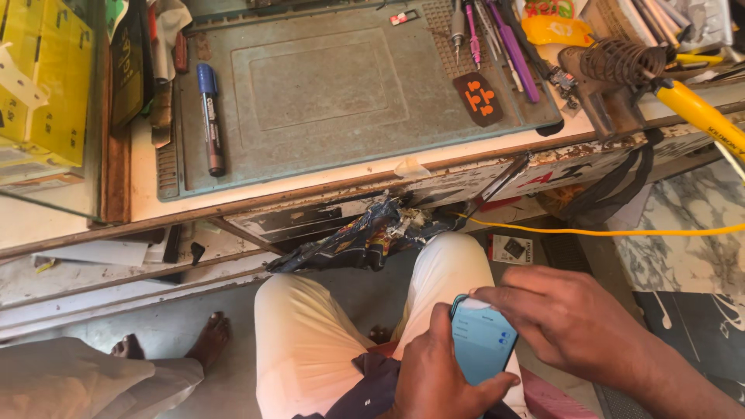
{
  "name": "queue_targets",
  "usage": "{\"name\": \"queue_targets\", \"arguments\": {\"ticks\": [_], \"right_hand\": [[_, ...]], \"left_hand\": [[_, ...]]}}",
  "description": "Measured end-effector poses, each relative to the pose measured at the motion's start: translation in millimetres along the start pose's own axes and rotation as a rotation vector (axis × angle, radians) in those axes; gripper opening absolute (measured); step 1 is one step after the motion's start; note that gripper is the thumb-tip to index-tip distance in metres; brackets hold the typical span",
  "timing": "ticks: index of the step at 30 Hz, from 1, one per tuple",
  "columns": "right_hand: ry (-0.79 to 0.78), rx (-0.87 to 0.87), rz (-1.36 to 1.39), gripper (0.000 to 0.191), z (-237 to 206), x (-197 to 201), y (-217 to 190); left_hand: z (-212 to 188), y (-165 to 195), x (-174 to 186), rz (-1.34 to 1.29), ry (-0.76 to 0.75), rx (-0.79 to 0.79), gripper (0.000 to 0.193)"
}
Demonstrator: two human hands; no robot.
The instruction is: The person holds a smartphone, removes its back cover, and places it on the workbench. They then use a screwdriver to remove screws from the phone's internal frame.
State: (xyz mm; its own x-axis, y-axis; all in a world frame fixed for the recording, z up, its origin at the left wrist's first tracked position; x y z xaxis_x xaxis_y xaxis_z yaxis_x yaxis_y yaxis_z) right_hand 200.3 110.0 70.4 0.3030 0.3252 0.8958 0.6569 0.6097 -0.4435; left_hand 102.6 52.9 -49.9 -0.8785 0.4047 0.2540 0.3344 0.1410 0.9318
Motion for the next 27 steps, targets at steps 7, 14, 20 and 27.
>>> {"name": "queue_targets", "arguments": {"ticks": [7,14,20,27], "right_hand": [[-0.085,0.061,-0.035,0.044,-2,-7,-5],[-0.007,0.048,-0.099,0.043,-6,-10,-13],[-0.013,0.039,-0.085,0.045,-8,-12,-12],[-0.17,0.21,0.104,0.037,-1,-17,-20]], "left_hand": [[-5,-10,-13,-0.026,-0.009,0.031,0.105],[-4,-20,-21,-0.031,-0.027,0.032,0.108],[-7,-25,-29,-0.008,0.015,-0.113,0.122],[-11,-24,-41,-0.046,-0.077,-0.134,0.123]]}}
Point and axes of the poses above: each hand's wrist, its own z-axis towards the middle knuckle, its own x-axis out of the back of the hand, y = z × x, the point moved 9 cm from there along z, towards the middle knuckle, and after that the axes turned 4 degrees about -y, right-handed, at the moved point
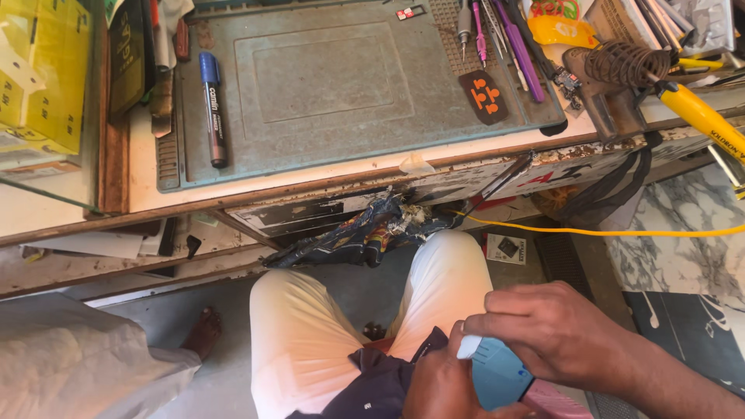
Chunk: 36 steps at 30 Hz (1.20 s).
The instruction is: The person holds a smartphone, removes its back cover, and places it on the workbench. They then use a screwdriver to remove screws from the phone's internal frame.
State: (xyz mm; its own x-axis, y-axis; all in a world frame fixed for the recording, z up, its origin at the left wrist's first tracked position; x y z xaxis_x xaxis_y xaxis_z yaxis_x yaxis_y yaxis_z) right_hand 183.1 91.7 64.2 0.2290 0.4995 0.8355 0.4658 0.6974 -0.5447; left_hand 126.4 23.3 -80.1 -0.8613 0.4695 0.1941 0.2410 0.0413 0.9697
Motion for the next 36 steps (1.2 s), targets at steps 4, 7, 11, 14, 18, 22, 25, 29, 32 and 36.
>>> {"name": "queue_targets", "arguments": {"ticks": [4,7,11,14,18,22,25,29,32,36], "right_hand": [[0.024,-0.059,0.021,0.033,2,11,5],[-0.005,-0.12,0.018,0.029,6,18,14],[0.064,-0.142,0.016,0.02,23,27,22],[0.201,-0.241,0.02,0.015,29,35,30],[0.522,-0.363,0.167,0.017,32,46,43],[0.633,-0.402,0.242,0.017,34,41,48],[0.792,-0.356,0.152,0.023,24,63,45],[0.935,-0.583,-0.013,0.035,5,109,70],[0.957,-0.611,-0.256,0.037,10,145,82],[0.924,-0.554,-0.441,0.034,32,166,107]], "left_hand": [[5,10,12,0.111,-0.021,0.097,0.116],[13,37,30,0.124,0.04,-0.037,0.099],[20,45,47,0.125,0.077,0.067,0.09],[24,49,64,0.049,0.155,0.09,0.08],[28,51,89,-0.043,0.291,0.036,0.09],[27,29,105,-0.097,0.335,0.103,0.088],[21,20,119,-0.135,0.377,0.0,0.092],[22,1,112,-0.706,0.245,-0.076,0.087],[23,-7,110,-0.803,0.21,-0.023,0.088],[21,-6,117,-0.91,0.282,-0.054,0.091]]}}
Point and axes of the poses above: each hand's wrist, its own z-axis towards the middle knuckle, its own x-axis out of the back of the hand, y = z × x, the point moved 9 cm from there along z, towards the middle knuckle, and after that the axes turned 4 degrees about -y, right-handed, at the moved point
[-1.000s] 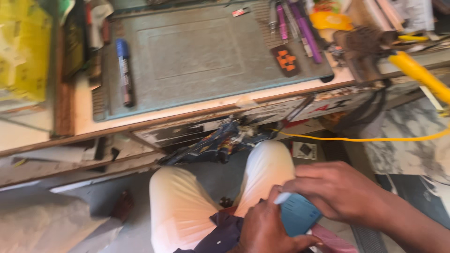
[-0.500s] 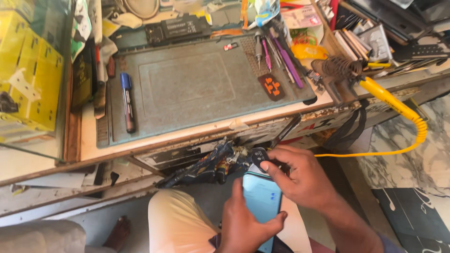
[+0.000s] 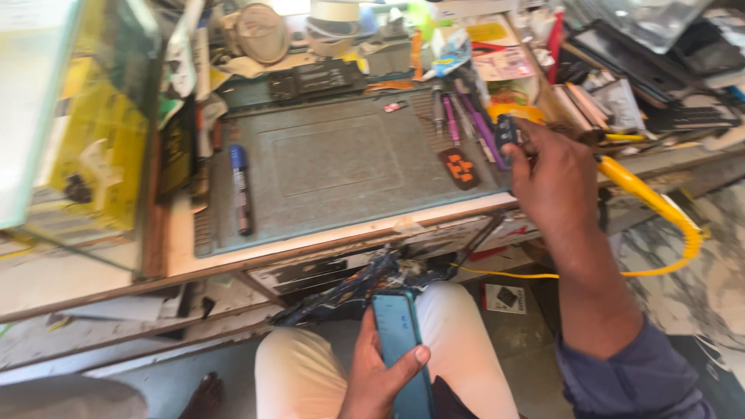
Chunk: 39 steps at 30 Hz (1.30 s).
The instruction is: The person holds a smartphone, removes its back cover, and places it on the workbench. They then use a screwdriver to remove screws from the phone's internal frame.
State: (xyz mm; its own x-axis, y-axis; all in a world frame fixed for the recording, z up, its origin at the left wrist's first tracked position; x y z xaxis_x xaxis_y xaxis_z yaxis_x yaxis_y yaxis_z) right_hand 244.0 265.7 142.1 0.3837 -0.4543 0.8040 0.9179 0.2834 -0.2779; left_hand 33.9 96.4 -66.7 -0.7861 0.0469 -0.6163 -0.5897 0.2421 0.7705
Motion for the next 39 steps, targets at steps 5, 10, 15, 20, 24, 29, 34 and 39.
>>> {"name": "queue_targets", "arguments": {"ticks": [5,10,15,20,24,29,34,39], "right_hand": [[-0.016,0.052,-0.113,0.032,11,-22,10],[0.083,0.052,-0.016,0.033,-23,3,-10],[-0.413,-0.154,0.796,0.028,-102,-49,-58],[-0.577,0.069,1.027,0.023,-136,-64,-102],[-0.645,-0.113,1.184,0.025,-147,-82,-97],[-0.6,-0.062,1.008,0.028,-143,-80,-101],[-0.555,0.057,0.828,0.034,-137,-63,-121],[-0.42,-0.025,0.815,0.04,-151,-44,-118]], "left_hand": [[-1,-3,4,-0.133,0.067,0.065,0.087],[5,-1,4,-0.204,0.022,0.059,0.086],[6,-13,-5,-0.283,-0.146,0.113,0.084],[0,-32,-11,-0.328,-0.238,0.163,0.093],[-3,-32,-15,-0.302,-0.288,0.146,0.105],[-5,-14,-13,-0.117,-0.254,0.034,0.104],[-7,-4,-11,-0.081,-0.21,0.046,0.094],[-5,21,-11,-0.337,-0.17,-0.06,0.088]]}}
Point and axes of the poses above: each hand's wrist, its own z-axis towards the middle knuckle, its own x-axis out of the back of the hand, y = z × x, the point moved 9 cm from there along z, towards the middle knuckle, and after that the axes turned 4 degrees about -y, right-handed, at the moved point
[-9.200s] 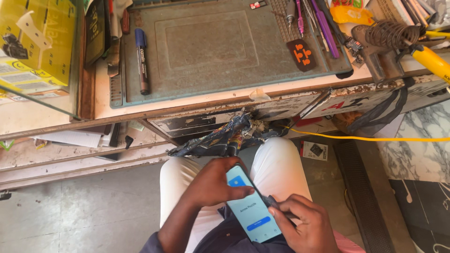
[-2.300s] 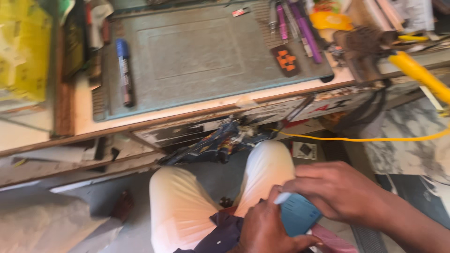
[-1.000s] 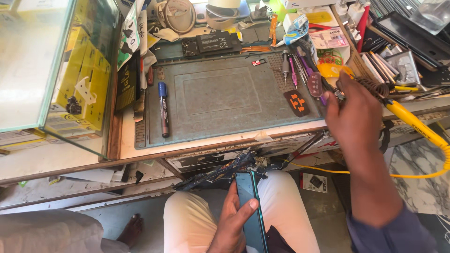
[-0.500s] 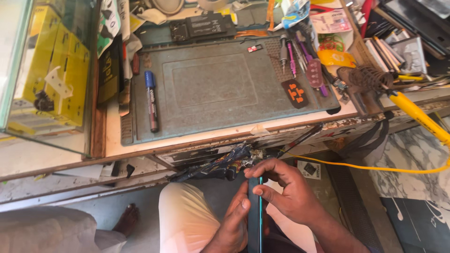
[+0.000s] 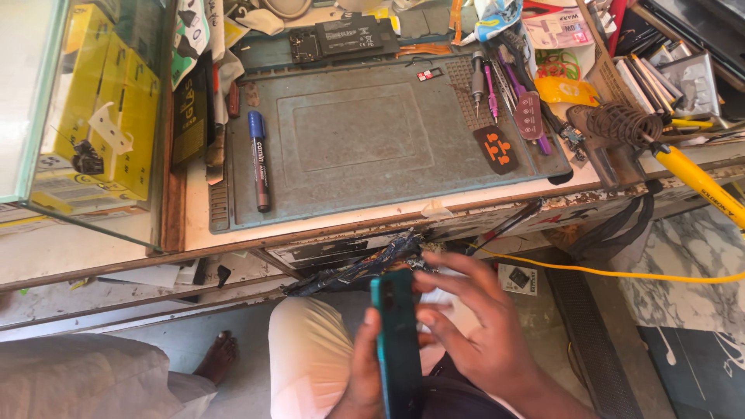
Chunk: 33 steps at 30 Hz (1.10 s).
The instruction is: The person holds a smartphone, removes its back cover, and places it on the workbench. They then use a screwdriver to remove screws from the phone's internal frame.
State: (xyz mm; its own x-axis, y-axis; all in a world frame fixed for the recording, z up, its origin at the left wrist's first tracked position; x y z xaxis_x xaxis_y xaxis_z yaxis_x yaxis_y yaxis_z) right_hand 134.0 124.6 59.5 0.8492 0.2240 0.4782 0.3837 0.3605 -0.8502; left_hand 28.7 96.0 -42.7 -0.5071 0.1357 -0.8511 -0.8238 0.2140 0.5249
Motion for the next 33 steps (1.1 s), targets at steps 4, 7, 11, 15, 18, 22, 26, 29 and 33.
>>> {"name": "queue_targets", "arguments": {"ticks": [4,7,11,15,18,22,26,29,33], "right_hand": [[-0.042,-0.153,-0.063,0.054,-24,-3,17],[-0.193,-0.33,0.057,0.089,-36,-24,33],[-0.199,-0.309,0.019,0.107,-32,-25,25],[-0.195,-0.46,0.104,0.103,-35,-23,34],[-0.242,-0.595,0.075,0.092,-47,-28,49],[-0.273,-0.719,0.123,0.059,-72,-40,72],[-0.169,-0.771,0.246,0.027,-86,-39,92],[-0.162,-0.769,0.263,0.024,-93,-38,99],[-0.157,-0.792,0.272,0.025,-100,-36,102]], "left_hand": [[8,31,-18,-0.202,-0.058,-0.173,0.088],[18,51,-36,-0.226,-0.111,-0.259,0.088],[33,66,-52,-0.154,-0.12,-0.334,0.087],[28,61,-50,-0.181,-0.135,-0.287,0.086],[10,45,-35,-0.251,-0.111,-0.225,0.083],[-10,16,-4,-0.3,0.036,-0.154,0.087],[-15,4,5,-0.196,0.036,-0.096,0.091],[-15,0,6,-0.233,0.037,-0.068,0.091],[-16,-3,2,-0.251,-0.001,-0.049,0.091]]}}
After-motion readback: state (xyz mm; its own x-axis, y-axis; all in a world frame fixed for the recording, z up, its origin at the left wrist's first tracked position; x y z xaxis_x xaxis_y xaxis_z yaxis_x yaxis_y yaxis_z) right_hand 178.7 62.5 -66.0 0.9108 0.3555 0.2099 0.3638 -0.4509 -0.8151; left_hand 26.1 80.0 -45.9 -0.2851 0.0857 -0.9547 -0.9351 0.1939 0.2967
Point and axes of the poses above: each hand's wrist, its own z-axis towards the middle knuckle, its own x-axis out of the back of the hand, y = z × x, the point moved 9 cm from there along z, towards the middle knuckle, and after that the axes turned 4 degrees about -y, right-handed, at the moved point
